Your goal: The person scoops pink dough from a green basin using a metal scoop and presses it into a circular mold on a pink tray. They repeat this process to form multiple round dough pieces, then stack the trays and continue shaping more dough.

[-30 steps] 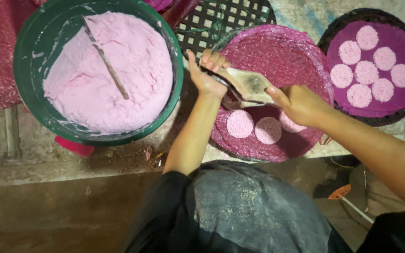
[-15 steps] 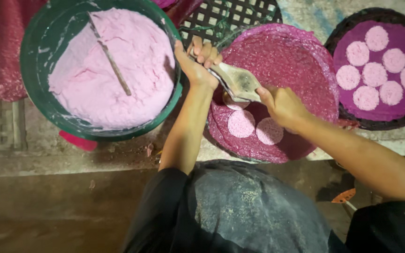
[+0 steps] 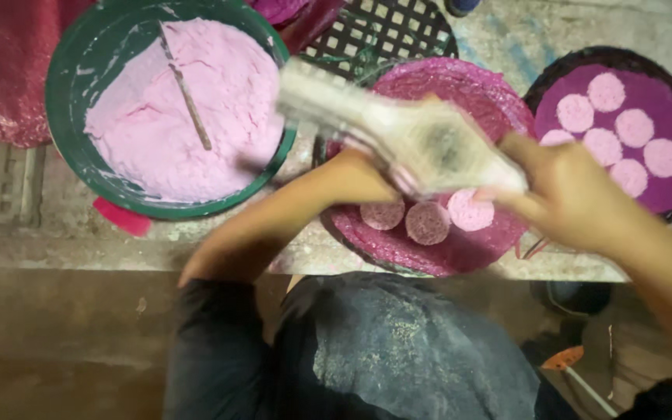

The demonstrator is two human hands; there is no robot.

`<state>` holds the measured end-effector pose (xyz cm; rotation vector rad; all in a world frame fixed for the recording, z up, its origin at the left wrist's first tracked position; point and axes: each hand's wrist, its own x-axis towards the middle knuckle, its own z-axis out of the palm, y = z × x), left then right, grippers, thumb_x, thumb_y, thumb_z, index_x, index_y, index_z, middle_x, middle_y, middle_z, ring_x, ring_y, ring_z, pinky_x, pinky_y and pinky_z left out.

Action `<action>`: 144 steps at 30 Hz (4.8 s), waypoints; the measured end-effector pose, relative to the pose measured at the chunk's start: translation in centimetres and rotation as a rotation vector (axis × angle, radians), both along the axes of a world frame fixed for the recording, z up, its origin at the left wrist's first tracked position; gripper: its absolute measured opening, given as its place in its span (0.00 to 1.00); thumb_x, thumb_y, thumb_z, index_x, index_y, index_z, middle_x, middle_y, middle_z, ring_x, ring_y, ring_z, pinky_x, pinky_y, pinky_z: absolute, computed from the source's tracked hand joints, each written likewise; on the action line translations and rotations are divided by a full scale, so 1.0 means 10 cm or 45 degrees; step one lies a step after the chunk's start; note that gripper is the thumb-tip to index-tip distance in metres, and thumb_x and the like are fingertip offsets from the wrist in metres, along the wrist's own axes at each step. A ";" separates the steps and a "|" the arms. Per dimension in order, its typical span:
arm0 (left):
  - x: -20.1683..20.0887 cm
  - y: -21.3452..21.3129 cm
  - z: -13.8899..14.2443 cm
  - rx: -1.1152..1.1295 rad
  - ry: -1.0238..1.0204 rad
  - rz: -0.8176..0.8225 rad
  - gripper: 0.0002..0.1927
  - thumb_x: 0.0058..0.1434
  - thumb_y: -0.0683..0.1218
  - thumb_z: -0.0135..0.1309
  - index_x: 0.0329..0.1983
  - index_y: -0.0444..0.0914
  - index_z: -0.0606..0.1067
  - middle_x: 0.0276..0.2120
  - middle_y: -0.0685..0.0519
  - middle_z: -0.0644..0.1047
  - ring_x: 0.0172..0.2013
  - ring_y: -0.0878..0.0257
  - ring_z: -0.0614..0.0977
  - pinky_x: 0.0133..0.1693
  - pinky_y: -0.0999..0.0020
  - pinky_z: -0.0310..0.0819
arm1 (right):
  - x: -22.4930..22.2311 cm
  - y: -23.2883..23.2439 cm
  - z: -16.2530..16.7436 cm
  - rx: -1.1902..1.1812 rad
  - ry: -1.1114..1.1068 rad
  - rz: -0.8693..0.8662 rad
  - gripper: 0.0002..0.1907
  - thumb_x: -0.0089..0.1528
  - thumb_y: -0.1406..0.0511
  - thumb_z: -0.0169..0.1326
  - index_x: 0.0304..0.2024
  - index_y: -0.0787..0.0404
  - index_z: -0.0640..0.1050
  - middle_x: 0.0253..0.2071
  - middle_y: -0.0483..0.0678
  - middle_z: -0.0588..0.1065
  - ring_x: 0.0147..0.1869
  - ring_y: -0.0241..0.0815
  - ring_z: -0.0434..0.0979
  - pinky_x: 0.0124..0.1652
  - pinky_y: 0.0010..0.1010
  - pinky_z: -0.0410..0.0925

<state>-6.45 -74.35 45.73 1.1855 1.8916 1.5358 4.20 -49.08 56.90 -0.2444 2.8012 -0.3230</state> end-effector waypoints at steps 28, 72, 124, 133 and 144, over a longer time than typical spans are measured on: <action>1.21 -3.15 -0.89 0.552 -0.716 0.325 0.32 0.58 0.44 0.65 0.65 0.33 0.68 0.54 0.47 0.77 0.55 0.55 0.80 0.54 0.63 0.76 | -0.89 -1.67 0.23 0.087 1.380 1.629 0.09 0.54 0.66 0.60 0.38 0.54 0.79 0.33 0.44 0.76 0.34 0.41 0.77 0.32 0.32 0.67; -0.76 -4.18 -1.71 0.654 -0.200 1.639 0.07 0.61 0.40 0.51 0.42 0.36 0.71 0.30 0.53 0.73 0.30 0.61 0.75 0.31 0.64 0.70 | -2.16 -4.25 -1.84 -0.592 0.003 0.477 0.18 0.68 0.64 0.50 0.60 0.53 0.78 0.28 0.60 0.78 0.29 0.47 0.77 0.33 0.41 0.70; -0.41 -3.72 -0.48 -0.736 0.842 1.648 0.41 0.57 0.61 0.59 0.72 0.44 0.63 0.72 0.39 0.57 0.61 0.41 0.72 0.52 0.53 0.74 | -0.64 -3.64 -1.17 -0.421 -0.051 0.025 0.25 0.70 0.60 0.49 0.70 0.46 0.72 0.30 0.67 0.78 0.24 0.47 0.73 0.31 0.36 0.71; -0.07 -3.50 -0.42 -0.316 1.150 1.344 0.43 0.58 0.57 0.60 0.74 0.40 0.59 0.60 0.44 0.76 0.53 0.48 0.82 0.48 0.62 0.80 | -1.30 -3.79 -0.53 0.570 -0.024 0.677 0.16 0.66 0.63 0.49 0.55 0.46 0.78 0.33 0.49 0.79 0.36 0.47 0.80 0.33 0.41 0.72; 0.11 -3.86 -0.43 -0.260 0.313 1.067 0.19 0.59 0.49 0.62 0.55 0.47 0.75 0.53 0.46 0.81 0.52 0.53 0.82 0.55 0.58 0.79 | -0.66 -3.81 0.48 0.650 0.452 0.867 0.14 0.57 0.66 0.52 0.47 0.58 0.76 0.35 0.47 0.75 0.33 0.46 0.82 0.19 0.33 0.73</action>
